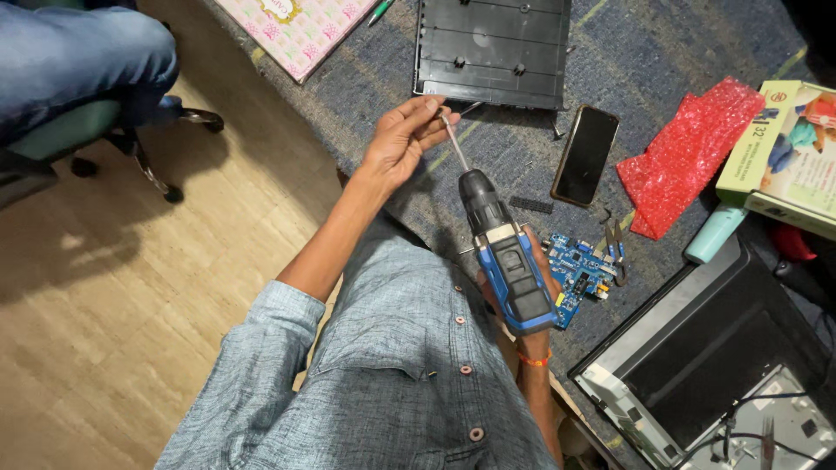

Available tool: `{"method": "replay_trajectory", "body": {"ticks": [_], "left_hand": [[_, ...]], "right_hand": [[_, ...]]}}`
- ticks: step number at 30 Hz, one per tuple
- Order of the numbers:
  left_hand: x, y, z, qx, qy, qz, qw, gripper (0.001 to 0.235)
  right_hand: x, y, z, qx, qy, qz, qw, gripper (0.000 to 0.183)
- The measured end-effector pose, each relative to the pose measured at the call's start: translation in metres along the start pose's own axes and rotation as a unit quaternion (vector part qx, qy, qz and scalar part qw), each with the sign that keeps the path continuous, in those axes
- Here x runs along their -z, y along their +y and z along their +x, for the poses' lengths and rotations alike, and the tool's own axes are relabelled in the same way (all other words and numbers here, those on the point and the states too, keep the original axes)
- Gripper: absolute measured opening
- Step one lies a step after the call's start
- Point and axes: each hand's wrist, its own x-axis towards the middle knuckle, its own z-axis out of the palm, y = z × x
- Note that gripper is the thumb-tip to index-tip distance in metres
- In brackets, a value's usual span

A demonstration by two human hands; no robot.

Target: The person disassembles a black plastic housing, removes a blue circuit board, and uses a cordless drill to remove screws from the housing. The person then places the housing and circuit board on the workbench.

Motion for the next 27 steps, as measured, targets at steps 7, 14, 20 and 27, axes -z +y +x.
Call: {"method": "replay_trajectory", "body": {"ticks": [7,14,20,27], "left_hand": [[0.0,0.016,-0.01,0.025,-0.019,0.084,0.996,0.021],[0.003,0.003,0.0,0.034,0.015,0.097,0.995,0.021],[0.008,0.0,0.009,0.059,0.007,0.126,0.99,0.021],[0.011,0.012,0.013,0.124,-0.038,0.203,0.97,0.017]], "right_hand": [[0.009,-0.009,0.009,0.093,-0.023,-0.09,0.991,0.085],[0.016,-0.021,0.014,0.107,-0.024,-0.138,0.984,0.085],[0.02,-0.024,0.017,0.111,-0.027,-0.153,0.982,0.085],[0.029,-0.016,0.009,0.034,-0.053,-0.138,0.988,0.076]]}}
